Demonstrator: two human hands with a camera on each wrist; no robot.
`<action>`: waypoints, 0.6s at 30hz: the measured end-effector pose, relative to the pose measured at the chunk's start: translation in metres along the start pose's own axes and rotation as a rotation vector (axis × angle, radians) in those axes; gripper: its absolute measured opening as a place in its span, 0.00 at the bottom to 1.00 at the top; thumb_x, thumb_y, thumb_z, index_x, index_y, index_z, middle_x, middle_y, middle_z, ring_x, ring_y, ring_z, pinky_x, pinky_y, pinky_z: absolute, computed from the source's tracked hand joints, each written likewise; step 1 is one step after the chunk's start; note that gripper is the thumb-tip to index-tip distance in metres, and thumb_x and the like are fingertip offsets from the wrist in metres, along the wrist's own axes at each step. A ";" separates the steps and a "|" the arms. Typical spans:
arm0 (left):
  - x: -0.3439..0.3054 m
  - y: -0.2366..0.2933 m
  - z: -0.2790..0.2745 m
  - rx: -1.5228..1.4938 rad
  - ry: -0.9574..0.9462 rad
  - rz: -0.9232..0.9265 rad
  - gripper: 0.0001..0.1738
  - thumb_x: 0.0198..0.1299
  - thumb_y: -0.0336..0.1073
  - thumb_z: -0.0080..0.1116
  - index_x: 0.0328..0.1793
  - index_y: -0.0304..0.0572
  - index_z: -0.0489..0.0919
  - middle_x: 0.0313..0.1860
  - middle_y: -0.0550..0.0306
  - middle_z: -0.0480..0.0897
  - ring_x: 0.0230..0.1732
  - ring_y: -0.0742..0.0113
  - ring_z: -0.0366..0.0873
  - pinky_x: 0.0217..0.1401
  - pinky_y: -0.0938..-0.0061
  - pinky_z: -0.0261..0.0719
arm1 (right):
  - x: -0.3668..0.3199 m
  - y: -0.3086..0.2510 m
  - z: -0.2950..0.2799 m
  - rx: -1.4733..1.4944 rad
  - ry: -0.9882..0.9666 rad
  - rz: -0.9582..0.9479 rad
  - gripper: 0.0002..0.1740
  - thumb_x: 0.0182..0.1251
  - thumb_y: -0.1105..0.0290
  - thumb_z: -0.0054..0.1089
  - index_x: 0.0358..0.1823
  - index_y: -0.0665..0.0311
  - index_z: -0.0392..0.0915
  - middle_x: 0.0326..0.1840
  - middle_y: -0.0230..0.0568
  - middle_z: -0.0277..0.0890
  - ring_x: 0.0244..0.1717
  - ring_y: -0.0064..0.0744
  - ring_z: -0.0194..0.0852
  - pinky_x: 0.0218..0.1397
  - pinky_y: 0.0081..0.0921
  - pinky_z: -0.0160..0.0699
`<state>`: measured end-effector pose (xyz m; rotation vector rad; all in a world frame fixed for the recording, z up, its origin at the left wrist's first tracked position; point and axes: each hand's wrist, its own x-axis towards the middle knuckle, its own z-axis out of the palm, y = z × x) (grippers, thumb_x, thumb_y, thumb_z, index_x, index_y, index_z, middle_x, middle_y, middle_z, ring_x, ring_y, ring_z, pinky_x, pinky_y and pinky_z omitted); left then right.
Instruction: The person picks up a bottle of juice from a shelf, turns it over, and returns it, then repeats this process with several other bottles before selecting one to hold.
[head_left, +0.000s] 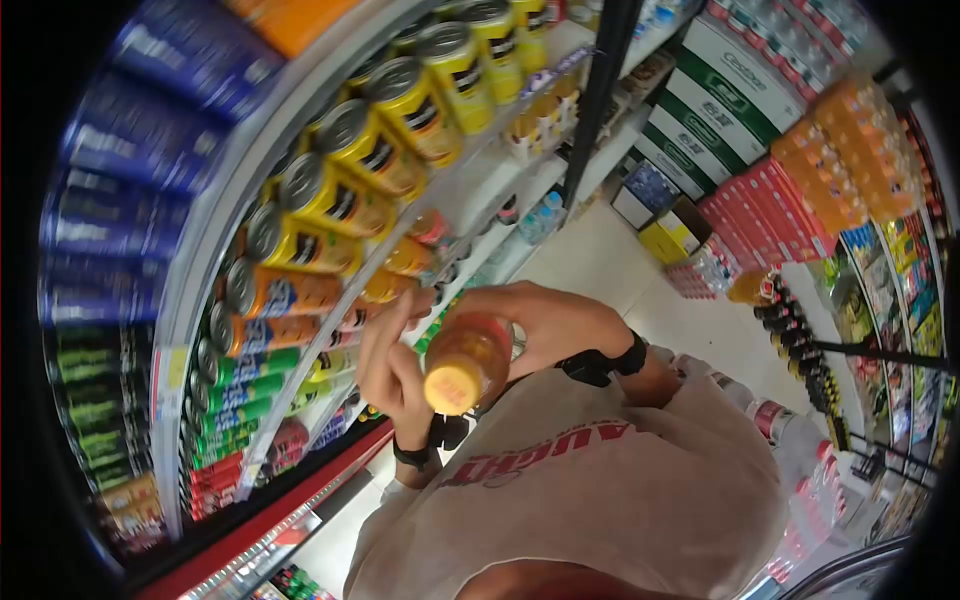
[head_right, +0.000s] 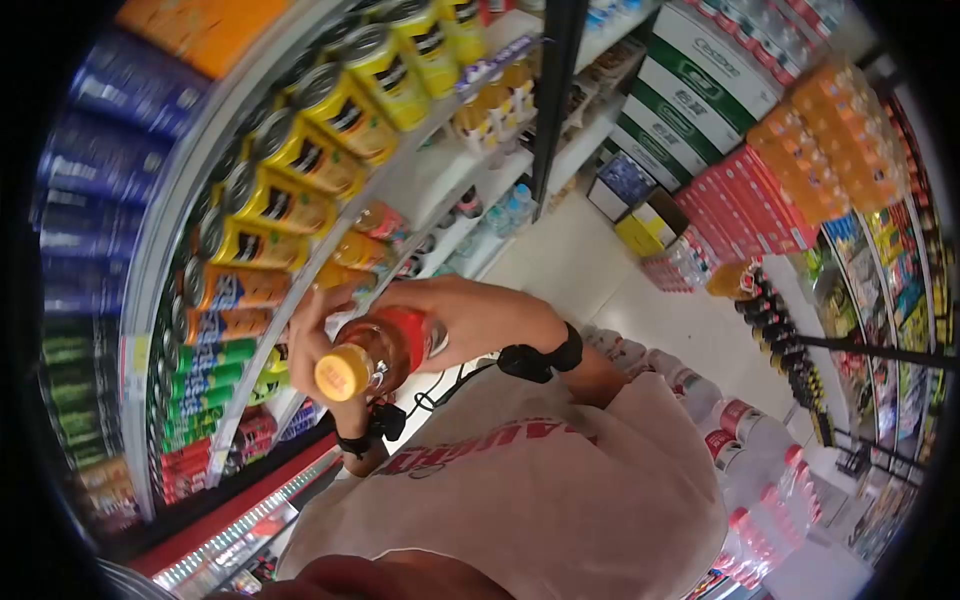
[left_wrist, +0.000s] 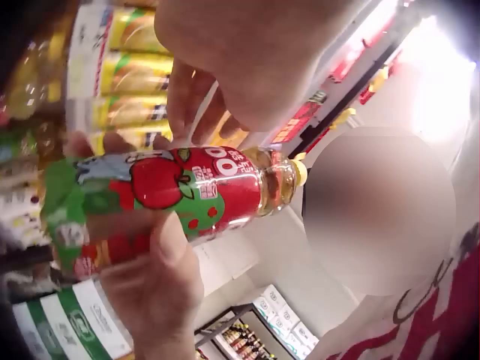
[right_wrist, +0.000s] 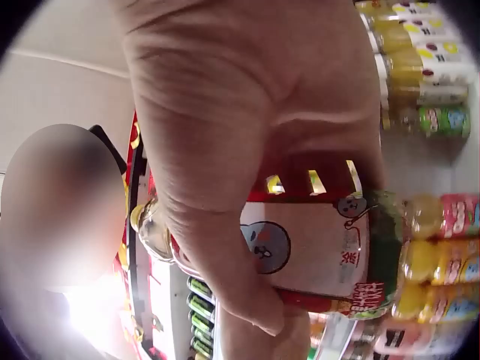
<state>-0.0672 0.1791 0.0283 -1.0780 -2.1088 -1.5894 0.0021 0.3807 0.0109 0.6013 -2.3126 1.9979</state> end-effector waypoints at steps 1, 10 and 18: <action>0.007 0.002 0.014 0.042 -0.028 -0.065 0.16 0.74 0.23 0.49 0.58 0.27 0.85 0.46 0.40 0.89 0.47 0.54 0.88 0.52 0.65 0.85 | -0.006 0.004 -0.012 0.027 0.037 0.017 0.39 0.49 0.69 0.81 0.65 0.62 0.75 0.57 0.46 0.81 0.58 0.53 0.82 0.54 0.39 0.85; 0.002 -0.117 0.175 -0.421 -0.215 -0.575 0.24 0.82 0.26 0.40 0.81 0.32 0.63 0.64 0.39 0.81 0.60 0.55 0.85 0.65 0.63 0.84 | -0.069 0.073 -0.128 0.087 0.166 0.012 0.39 0.51 0.72 0.78 0.68 0.63 0.75 0.62 0.51 0.81 0.62 0.55 0.80 0.66 0.40 0.79; 0.056 -0.271 0.222 0.102 -0.083 -0.422 0.32 0.68 0.25 0.62 0.77 0.32 0.65 0.72 0.45 0.73 0.72 0.57 0.71 0.74 0.64 0.71 | -0.115 0.160 -0.160 -0.046 0.295 -0.028 0.33 0.48 0.78 0.71 0.61 0.61 0.78 0.56 0.48 0.82 0.59 0.56 0.80 0.64 0.44 0.79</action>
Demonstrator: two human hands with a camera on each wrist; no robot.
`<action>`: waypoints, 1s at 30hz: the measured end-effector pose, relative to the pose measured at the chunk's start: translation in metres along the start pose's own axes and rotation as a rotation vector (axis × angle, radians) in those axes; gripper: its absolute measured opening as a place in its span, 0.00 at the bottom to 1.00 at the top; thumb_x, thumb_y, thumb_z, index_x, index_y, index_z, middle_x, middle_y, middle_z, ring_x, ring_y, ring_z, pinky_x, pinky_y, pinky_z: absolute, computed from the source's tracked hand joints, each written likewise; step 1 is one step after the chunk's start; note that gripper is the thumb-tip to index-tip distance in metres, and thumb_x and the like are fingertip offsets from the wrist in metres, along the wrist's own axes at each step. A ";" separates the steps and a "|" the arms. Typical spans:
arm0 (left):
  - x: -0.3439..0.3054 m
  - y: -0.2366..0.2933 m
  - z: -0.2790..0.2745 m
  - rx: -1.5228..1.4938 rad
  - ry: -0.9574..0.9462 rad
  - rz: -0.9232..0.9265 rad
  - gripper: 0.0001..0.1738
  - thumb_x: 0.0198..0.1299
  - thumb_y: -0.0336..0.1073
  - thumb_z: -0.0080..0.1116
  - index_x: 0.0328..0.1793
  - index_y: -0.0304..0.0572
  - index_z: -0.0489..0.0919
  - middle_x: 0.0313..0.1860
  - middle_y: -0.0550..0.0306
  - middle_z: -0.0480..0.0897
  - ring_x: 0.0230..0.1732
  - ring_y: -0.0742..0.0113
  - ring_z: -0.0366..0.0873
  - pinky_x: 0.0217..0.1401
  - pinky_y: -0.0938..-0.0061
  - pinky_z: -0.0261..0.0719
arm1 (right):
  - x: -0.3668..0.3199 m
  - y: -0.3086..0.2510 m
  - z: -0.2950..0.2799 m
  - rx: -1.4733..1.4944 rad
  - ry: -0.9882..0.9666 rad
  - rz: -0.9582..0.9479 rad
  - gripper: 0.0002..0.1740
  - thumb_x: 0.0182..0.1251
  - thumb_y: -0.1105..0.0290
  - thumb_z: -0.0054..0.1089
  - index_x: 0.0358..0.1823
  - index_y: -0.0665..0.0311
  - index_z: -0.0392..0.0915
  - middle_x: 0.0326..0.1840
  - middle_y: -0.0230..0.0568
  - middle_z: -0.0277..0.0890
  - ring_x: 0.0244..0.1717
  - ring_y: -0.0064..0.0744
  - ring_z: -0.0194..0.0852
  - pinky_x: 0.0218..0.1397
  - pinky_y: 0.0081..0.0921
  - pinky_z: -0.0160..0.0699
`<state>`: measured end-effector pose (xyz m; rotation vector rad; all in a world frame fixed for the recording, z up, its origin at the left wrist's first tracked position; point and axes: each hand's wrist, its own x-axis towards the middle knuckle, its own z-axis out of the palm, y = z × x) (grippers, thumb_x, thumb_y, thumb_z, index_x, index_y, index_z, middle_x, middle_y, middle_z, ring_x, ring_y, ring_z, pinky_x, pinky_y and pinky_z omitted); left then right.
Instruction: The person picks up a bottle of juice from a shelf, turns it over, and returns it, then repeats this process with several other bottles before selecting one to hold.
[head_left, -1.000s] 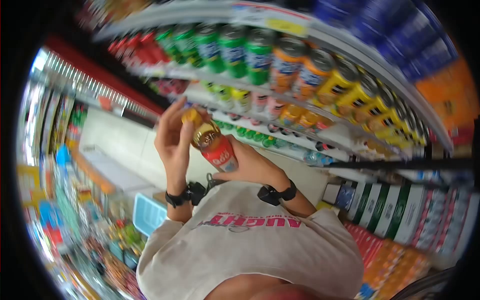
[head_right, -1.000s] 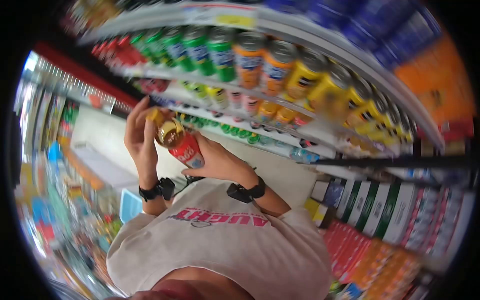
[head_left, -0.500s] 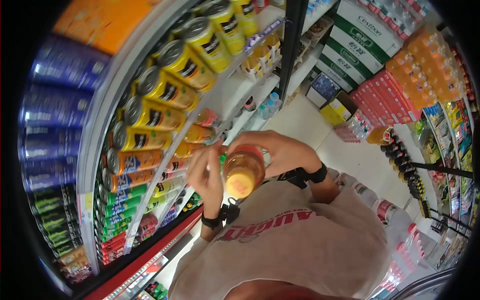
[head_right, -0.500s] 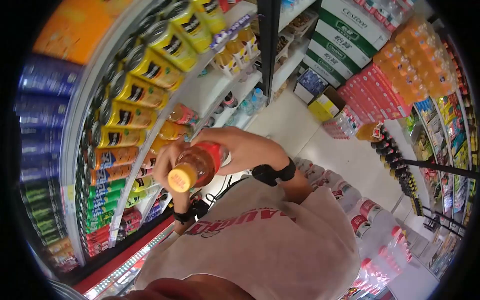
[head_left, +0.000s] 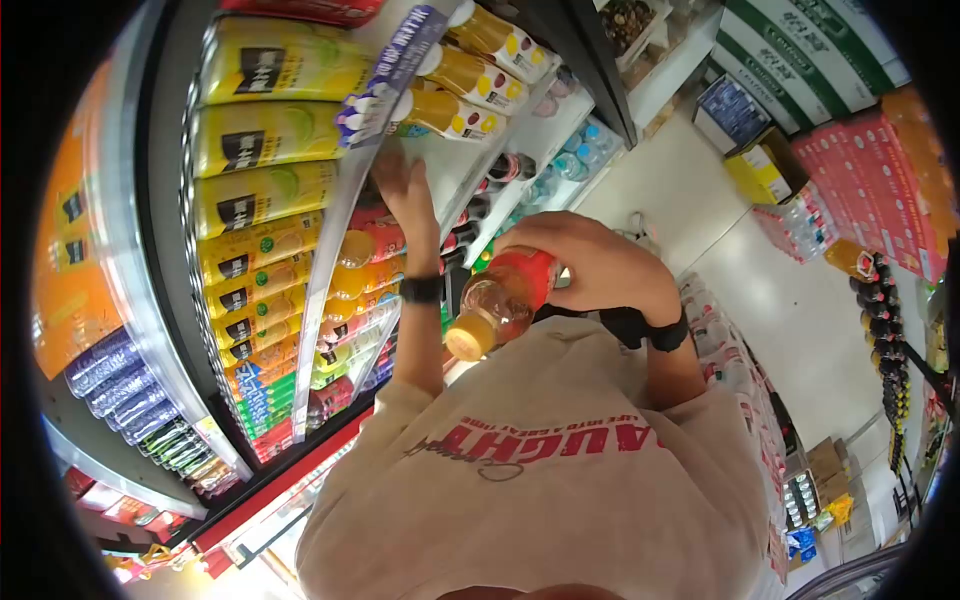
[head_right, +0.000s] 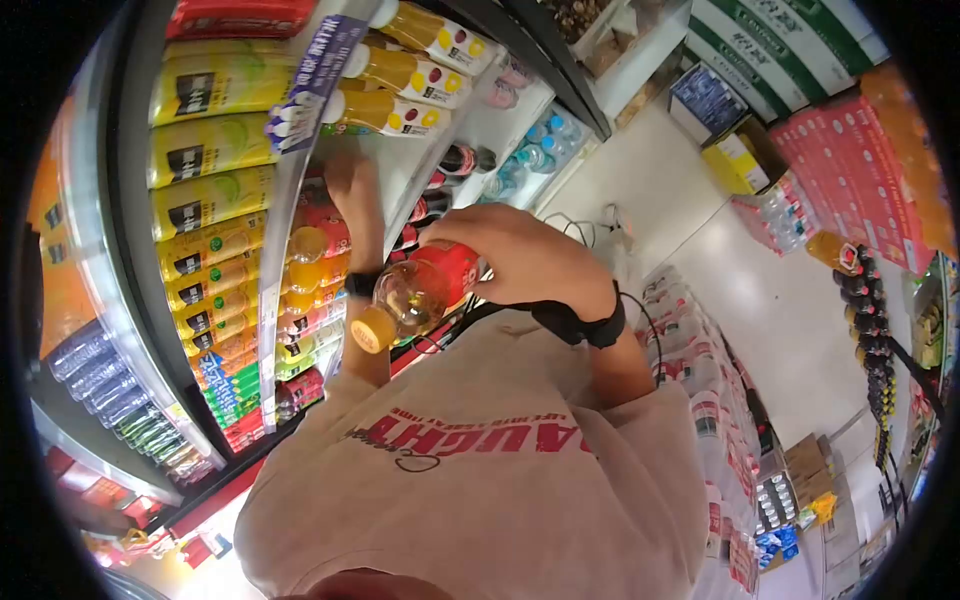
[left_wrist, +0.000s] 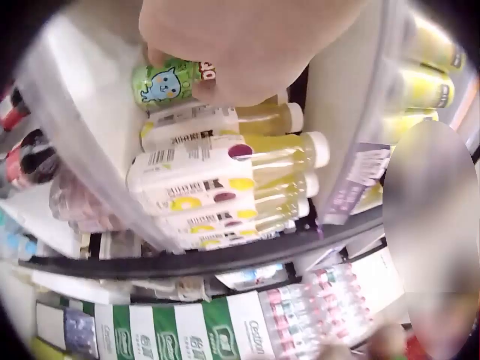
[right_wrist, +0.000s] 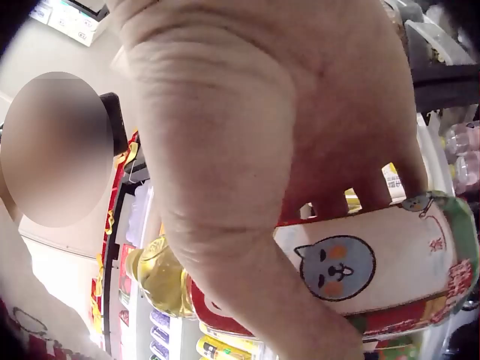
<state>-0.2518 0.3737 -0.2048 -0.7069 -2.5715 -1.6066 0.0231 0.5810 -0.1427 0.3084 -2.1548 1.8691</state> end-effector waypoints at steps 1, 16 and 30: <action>0.015 -0.004 0.010 0.065 0.070 0.113 0.29 0.68 0.28 0.66 0.73 0.33 0.69 0.68 0.51 0.77 0.67 0.61 0.74 0.70 0.65 0.74 | -0.007 0.004 -0.002 -0.002 0.001 -0.001 0.33 0.47 0.78 0.71 0.61 0.61 0.78 0.57 0.48 0.81 0.59 0.56 0.79 0.64 0.44 0.79; 0.001 0.035 0.039 -0.228 0.180 0.104 0.35 0.57 0.18 0.73 0.71 0.34 0.72 0.63 0.55 0.80 0.58 0.67 0.78 0.65 0.68 0.78 | -0.050 0.060 0.013 -0.053 0.109 -0.030 0.38 0.44 0.87 0.66 0.64 0.61 0.77 0.62 0.49 0.79 0.67 0.53 0.75 0.70 0.44 0.76; -0.125 0.079 0.017 0.727 -0.139 0.886 0.38 0.59 0.36 0.77 0.73 0.38 0.71 0.69 0.39 0.78 0.76 0.35 0.71 0.80 0.43 0.67 | -0.076 0.111 0.039 0.243 0.524 0.082 0.41 0.48 0.77 0.79 0.68 0.56 0.79 0.69 0.46 0.74 0.71 0.49 0.75 0.74 0.40 0.76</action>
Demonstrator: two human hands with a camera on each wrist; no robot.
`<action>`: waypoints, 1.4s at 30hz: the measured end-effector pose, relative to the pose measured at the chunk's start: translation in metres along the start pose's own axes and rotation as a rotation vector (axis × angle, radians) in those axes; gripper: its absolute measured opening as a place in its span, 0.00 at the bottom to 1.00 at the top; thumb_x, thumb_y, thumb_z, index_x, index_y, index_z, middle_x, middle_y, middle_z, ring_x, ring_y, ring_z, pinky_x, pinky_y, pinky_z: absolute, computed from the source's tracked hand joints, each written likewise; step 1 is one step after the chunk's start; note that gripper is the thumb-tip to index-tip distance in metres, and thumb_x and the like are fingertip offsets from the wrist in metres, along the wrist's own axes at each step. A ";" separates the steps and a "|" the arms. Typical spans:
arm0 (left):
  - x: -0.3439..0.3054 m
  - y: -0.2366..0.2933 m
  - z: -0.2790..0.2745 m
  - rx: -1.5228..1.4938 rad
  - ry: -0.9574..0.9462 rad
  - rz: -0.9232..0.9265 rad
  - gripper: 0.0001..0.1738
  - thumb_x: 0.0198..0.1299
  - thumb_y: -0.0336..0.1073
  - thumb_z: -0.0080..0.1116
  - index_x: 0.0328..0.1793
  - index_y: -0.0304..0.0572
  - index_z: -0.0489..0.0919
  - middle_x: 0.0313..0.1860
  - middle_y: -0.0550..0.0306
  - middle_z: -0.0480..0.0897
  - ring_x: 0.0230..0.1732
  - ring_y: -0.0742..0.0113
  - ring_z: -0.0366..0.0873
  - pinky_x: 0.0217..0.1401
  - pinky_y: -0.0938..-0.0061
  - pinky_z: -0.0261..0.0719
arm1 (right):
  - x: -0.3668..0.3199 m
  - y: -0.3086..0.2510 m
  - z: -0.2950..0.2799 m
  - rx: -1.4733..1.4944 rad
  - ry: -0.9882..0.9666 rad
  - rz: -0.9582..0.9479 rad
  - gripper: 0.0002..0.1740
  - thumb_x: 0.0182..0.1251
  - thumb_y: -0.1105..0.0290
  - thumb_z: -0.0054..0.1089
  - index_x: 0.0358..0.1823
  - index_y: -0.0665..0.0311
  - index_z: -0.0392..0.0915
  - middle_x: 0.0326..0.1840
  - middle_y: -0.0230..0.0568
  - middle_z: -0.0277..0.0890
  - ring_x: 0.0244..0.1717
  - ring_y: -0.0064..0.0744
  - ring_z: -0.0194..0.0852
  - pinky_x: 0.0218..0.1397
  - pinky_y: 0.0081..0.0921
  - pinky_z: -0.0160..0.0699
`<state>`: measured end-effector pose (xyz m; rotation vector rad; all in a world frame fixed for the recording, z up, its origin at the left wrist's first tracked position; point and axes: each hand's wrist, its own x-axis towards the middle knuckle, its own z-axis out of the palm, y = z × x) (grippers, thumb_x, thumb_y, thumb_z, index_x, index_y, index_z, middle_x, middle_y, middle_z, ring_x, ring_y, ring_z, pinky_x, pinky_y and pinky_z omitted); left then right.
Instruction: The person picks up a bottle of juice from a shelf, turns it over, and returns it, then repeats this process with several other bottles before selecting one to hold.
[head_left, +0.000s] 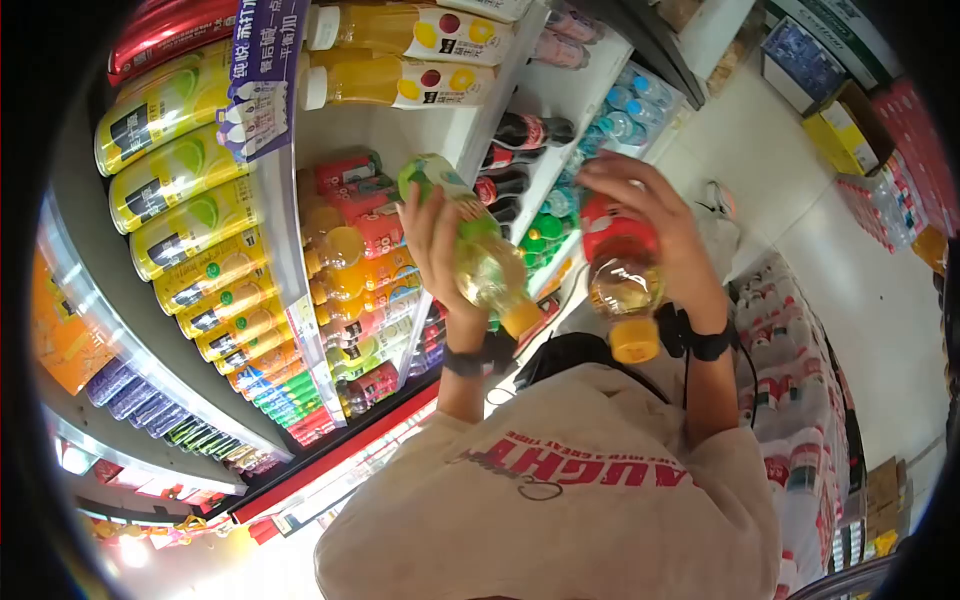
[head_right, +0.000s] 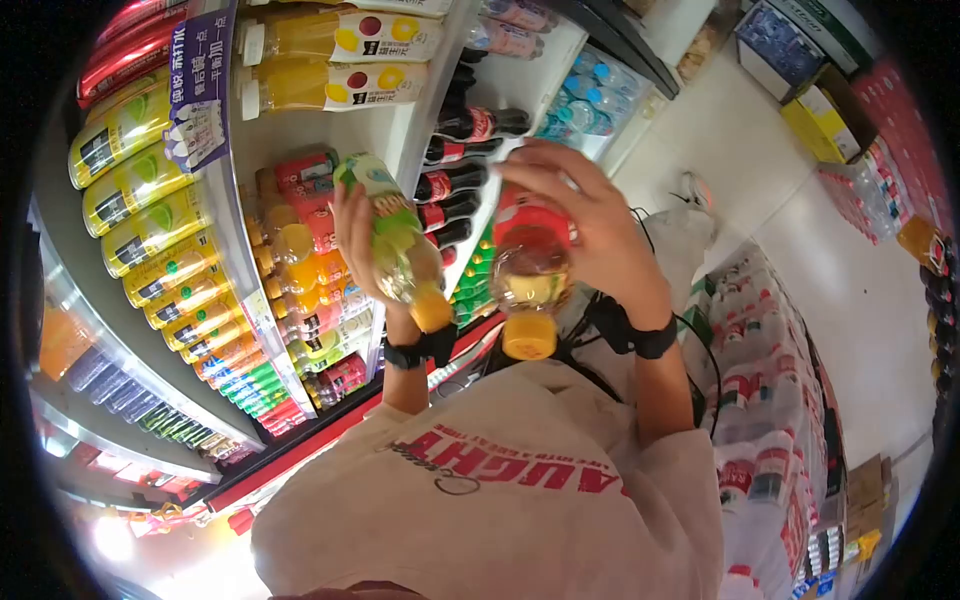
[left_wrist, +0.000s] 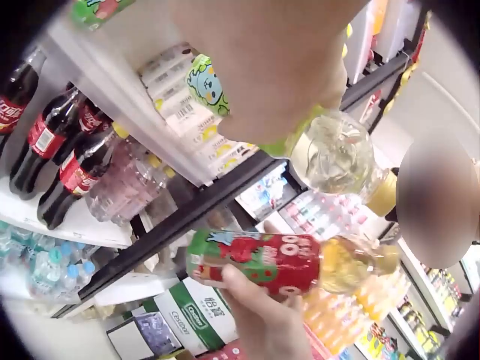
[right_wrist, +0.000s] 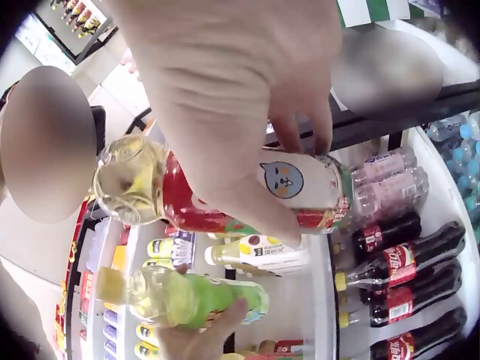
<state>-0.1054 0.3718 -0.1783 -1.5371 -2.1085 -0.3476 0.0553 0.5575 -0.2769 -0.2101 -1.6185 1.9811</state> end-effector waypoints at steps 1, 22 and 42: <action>0.002 0.011 -0.012 -0.007 -0.067 0.013 0.38 0.54 0.33 0.80 0.70 0.40 0.73 0.68 0.39 0.78 0.75 0.35 0.72 0.79 0.40 0.68 | -0.007 0.009 0.001 -0.004 0.063 -0.015 0.42 0.48 0.75 0.80 0.69 0.58 0.76 0.69 0.47 0.74 0.71 0.47 0.74 0.75 0.39 0.76; -0.112 0.051 -0.058 -0.666 -0.413 -0.745 0.34 0.52 0.27 0.78 0.67 0.37 0.77 0.61 0.44 0.84 0.59 0.54 0.84 0.62 0.65 0.81 | -0.034 -0.004 0.084 0.721 0.080 0.337 0.43 0.67 0.77 0.73 0.79 0.64 0.57 0.62 0.38 0.77 0.58 0.26 0.80 0.62 0.31 0.83; -0.145 0.023 -0.133 -0.666 -0.030 -0.928 0.33 0.50 0.26 0.78 0.65 0.39 0.78 0.58 0.50 0.85 0.55 0.59 0.85 0.62 0.66 0.80 | 0.064 -0.020 0.212 0.297 -0.026 0.058 0.41 0.59 0.60 0.83 0.69 0.68 0.70 0.64 0.48 0.77 0.61 0.36 0.81 0.68 0.34 0.77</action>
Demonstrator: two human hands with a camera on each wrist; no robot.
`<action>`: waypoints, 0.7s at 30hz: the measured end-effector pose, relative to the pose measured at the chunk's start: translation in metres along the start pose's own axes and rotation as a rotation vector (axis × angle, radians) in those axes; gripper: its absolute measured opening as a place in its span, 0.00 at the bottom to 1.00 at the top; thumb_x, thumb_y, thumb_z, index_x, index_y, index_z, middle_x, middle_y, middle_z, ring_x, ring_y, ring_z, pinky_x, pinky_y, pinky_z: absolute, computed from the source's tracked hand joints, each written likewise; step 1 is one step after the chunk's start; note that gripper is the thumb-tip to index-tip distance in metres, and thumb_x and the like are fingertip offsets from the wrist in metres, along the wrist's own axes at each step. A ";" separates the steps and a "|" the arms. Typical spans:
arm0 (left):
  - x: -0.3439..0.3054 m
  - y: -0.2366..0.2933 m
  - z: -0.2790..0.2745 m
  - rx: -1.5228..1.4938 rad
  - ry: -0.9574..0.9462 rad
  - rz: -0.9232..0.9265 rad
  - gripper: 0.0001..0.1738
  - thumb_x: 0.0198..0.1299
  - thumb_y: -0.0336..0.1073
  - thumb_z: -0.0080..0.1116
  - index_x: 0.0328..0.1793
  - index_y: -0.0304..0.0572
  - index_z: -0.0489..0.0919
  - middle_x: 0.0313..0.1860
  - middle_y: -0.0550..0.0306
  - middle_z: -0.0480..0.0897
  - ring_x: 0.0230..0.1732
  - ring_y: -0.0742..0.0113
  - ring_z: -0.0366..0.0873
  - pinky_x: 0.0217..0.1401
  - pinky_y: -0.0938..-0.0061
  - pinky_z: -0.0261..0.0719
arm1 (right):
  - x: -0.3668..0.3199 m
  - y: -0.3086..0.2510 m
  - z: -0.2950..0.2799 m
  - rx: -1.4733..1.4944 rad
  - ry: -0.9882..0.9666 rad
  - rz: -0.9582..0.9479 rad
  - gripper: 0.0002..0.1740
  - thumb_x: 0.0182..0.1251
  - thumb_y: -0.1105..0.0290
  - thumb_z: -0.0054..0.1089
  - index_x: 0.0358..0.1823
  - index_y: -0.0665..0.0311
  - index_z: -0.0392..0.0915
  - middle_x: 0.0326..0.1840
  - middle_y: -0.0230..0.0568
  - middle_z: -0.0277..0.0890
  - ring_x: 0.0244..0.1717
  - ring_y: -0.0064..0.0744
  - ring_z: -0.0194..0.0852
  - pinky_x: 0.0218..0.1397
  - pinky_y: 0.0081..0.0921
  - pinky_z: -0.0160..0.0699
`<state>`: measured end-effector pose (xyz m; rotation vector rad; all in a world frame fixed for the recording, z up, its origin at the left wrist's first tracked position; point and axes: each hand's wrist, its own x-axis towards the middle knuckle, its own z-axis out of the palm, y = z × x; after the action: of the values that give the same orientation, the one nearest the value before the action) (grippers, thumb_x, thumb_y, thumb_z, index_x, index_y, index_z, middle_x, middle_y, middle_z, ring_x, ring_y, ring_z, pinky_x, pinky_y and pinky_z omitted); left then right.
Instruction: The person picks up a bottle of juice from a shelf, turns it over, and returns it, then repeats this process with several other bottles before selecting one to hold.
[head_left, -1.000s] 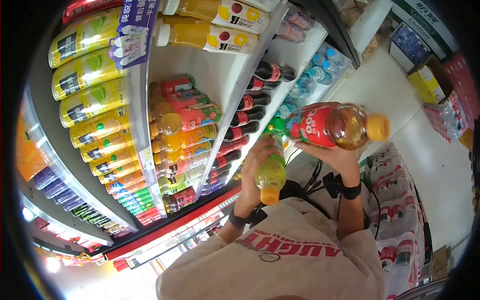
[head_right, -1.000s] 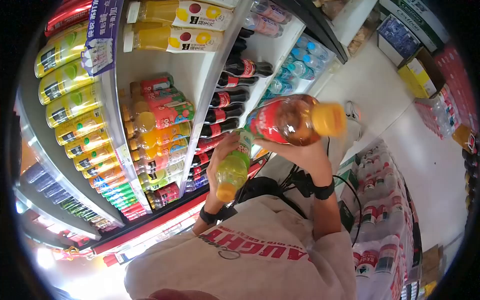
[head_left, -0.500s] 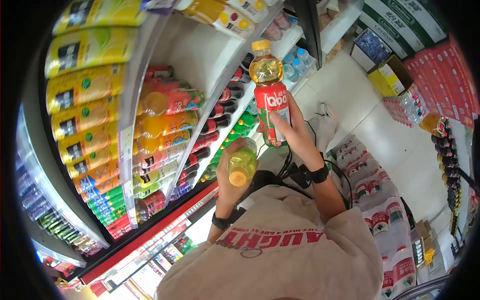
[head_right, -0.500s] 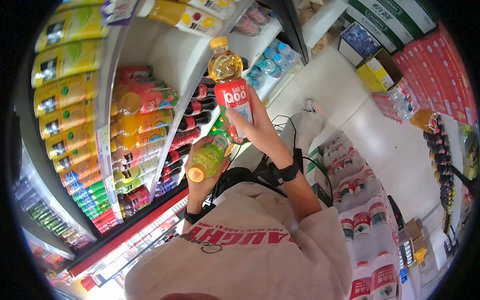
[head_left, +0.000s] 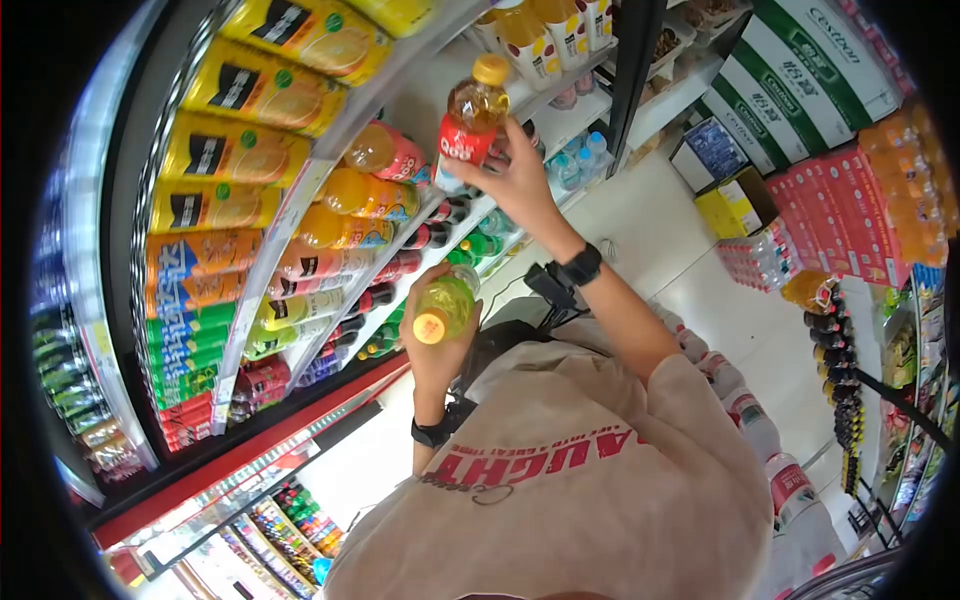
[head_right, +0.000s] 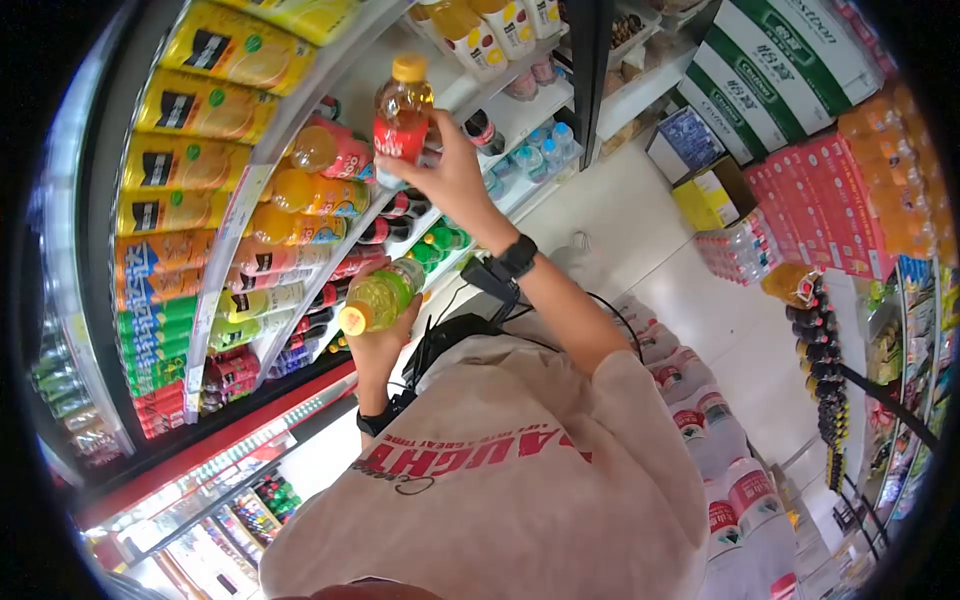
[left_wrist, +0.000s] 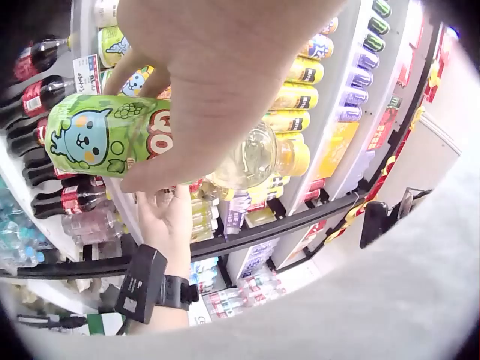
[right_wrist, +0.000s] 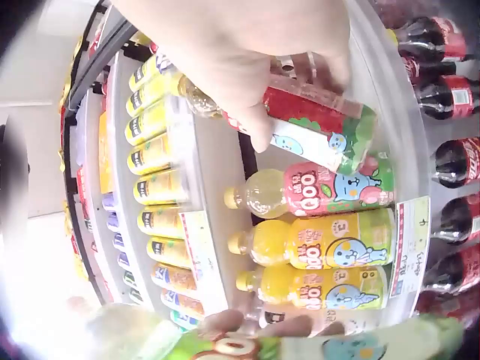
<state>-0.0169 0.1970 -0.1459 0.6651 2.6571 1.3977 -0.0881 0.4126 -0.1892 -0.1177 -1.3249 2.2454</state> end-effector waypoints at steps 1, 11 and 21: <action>0.000 0.000 -0.002 -0.005 0.013 0.011 0.33 0.50 0.26 0.78 0.65 0.39 0.78 0.59 0.50 0.85 0.56 0.59 0.85 0.62 0.67 0.80 | 0.009 0.003 0.000 -0.137 0.016 -0.061 0.41 0.58 0.60 0.84 0.68 0.68 0.71 0.63 0.48 0.77 0.60 0.37 0.81 0.67 0.35 0.77; 0.004 0.005 -0.012 -0.093 0.077 0.004 0.33 0.49 0.26 0.78 0.64 0.38 0.80 0.54 0.52 0.87 0.51 0.62 0.86 0.58 0.69 0.82 | 0.077 0.052 -0.011 -0.535 -0.054 -0.416 0.40 0.58 0.64 0.82 0.69 0.69 0.73 0.62 0.52 0.80 0.60 0.44 0.82 0.64 0.38 0.80; 0.017 0.005 -0.007 -0.108 0.069 -0.030 0.32 0.51 0.27 0.77 0.64 0.38 0.79 0.48 0.55 0.87 0.47 0.68 0.85 0.55 0.72 0.83 | 0.128 0.053 0.009 -0.706 -0.398 -0.245 0.37 0.67 0.62 0.74 0.71 0.70 0.67 0.55 0.64 0.83 0.57 0.60 0.84 0.59 0.44 0.83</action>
<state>-0.0321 0.2008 -0.1356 0.5735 2.6081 1.5699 -0.2221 0.4463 -0.2055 0.2449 -2.1665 1.5589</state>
